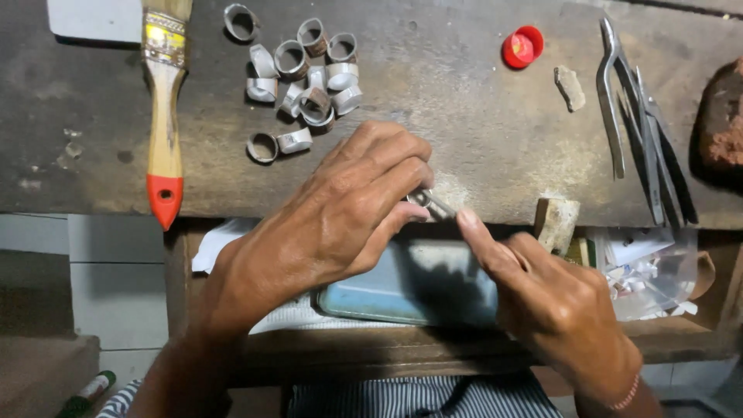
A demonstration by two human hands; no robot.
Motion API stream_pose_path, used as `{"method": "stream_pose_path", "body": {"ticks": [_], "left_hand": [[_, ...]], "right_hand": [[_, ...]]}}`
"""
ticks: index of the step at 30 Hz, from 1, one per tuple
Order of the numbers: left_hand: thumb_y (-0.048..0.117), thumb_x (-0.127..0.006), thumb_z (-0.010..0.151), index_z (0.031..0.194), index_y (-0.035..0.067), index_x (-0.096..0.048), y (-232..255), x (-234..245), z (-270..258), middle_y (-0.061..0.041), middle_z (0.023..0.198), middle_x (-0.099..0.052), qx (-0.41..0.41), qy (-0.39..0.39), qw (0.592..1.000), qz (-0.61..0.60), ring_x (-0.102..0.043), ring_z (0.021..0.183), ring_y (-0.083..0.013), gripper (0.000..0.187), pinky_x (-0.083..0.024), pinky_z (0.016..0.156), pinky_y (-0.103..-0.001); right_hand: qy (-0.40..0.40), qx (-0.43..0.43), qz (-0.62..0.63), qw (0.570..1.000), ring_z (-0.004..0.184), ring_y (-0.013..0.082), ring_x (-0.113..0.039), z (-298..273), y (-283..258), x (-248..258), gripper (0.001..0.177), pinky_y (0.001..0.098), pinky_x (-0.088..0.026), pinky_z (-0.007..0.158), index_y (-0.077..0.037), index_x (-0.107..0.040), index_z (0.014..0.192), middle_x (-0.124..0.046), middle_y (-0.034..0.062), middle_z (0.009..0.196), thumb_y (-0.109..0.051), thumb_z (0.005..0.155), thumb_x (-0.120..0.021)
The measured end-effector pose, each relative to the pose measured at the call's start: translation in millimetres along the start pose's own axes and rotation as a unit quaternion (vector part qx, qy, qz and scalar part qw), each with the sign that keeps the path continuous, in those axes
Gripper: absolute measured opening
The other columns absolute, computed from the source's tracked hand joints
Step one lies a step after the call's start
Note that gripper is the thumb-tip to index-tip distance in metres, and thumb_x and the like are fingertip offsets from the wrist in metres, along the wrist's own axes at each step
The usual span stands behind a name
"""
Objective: Filing and cleaning a metal ring at a jewelry workbench to smooth the edges.
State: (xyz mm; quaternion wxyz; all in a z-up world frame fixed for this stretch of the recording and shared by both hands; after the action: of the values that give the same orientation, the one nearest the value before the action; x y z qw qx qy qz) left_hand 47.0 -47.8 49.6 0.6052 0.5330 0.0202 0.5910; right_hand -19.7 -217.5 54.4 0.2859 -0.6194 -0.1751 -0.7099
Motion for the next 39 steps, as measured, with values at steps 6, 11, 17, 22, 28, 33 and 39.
{"method": "stream_pose_path", "body": {"ticks": [6,11,17,22,28,33,39], "left_hand": [[0.003,-0.075,0.096,0.111,-0.004,-0.057,-2.1,-2.4,0.8,-0.017,0.119,-0.054,0.003,0.000,1.000,0.007,-0.051,0.117,-0.0345,0.024,-0.047,0.101,-0.042],[0.005,-0.071,0.099,0.110,-0.003,-0.056,-3.2,-4.7,1.6,-0.017,0.118,-0.055,0.001,0.005,1.000,0.018,-0.051,0.114,-0.0350,0.021,-0.045,0.102,-0.044],[0.014,-0.068,0.102,0.107,-0.003,-0.059,-1.1,-3.4,2.2,-0.018,0.113,-0.060,0.004,0.042,0.999,0.025,-0.055,0.111,-0.0352,0.020,-0.048,0.100,-0.045],[0.014,-0.070,0.100,0.112,-0.004,-0.062,2.5,-9.1,1.7,-0.019,0.116,-0.064,-0.008,0.067,0.996,0.054,-0.058,0.116,-0.0337,0.023,-0.049,0.107,-0.044],[0.012,-0.070,0.099,0.112,-0.003,-0.062,24.2,-5.8,-11.5,-0.020,0.109,-0.068,-0.021,0.216,0.973,0.080,-0.067,0.107,-0.0347,0.021,-0.055,0.101,-0.044],[0.002,-0.068,0.100,0.120,-0.007,-0.058,54.7,-24.0,-8.8,-0.023,0.111,-0.068,-0.027,0.199,0.978,0.058,-0.070,0.101,-0.0351,0.025,-0.061,0.092,-0.039],[-0.002,-0.065,0.097,0.115,-0.007,-0.060,65.6,-58.9,-0.6,-0.028,0.107,-0.068,-0.052,0.167,0.984,0.037,-0.072,0.095,-0.0350,0.020,-0.064,0.086,-0.037]], "right_hand": [[-0.034,-0.007,0.068,0.997,0.054,0.0161,-0.034,-9.3,4.8,2.1,0.055,0.0325,-0.042,0.050,-0.009,-0.054,0.148,-0.036,-0.0008,0.072,0.012,0.099,-0.045],[0.006,-0.020,0.031,0.999,0.054,0.0148,-0.038,3.1,4.6,-1.3,0.051,0.0327,-0.040,0.048,-0.011,-0.060,0.146,-0.042,-0.0018,0.074,0.012,0.102,-0.047],[0.110,-0.018,0.064,0.992,0.052,0.0087,-0.045,-36.3,2.7,-3.7,0.035,0.0320,-0.038,0.050,0.005,-0.057,0.141,-0.065,0.0030,0.081,0.009,0.107,-0.052],[0.094,-0.071,0.064,0.991,0.047,0.0090,-0.040,-59.1,4.8,-50.5,0.045,0.0330,-0.040,0.045,-0.004,-0.047,0.153,-0.055,0.0018,0.076,0.002,0.108,-0.052],[0.234,-0.054,0.089,0.967,0.050,0.0087,-0.047,-82.8,12.6,-43.4,0.050,0.0311,-0.042,0.045,0.008,-0.048,0.146,-0.066,0.0073,0.078,-0.023,0.109,-0.062],[0.189,-0.081,0.117,0.972,0.058,0.0131,-0.056,-73.7,16.5,-32.3,0.039,0.0334,-0.044,0.055,0.006,-0.053,0.144,-0.066,0.0076,0.084,0.005,0.105,-0.051],[0.268,-0.097,0.141,0.948,0.051,0.0127,-0.041,-84.2,24.6,-13.1,0.035,0.0330,-0.033,0.050,0.011,-0.054,0.139,-0.056,0.0049,0.073,0.001,0.106,-0.056]]}}
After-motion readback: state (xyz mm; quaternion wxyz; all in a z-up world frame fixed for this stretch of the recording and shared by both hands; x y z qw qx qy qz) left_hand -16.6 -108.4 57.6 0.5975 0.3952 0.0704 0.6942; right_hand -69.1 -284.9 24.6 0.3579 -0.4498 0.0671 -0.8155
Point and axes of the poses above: each hand's wrist, its own z-axis towards the middle knuckle, its own x-axis out of the back of the hand, y = z × x, the point moved 7 cm from there along z, towards the middle knuckle
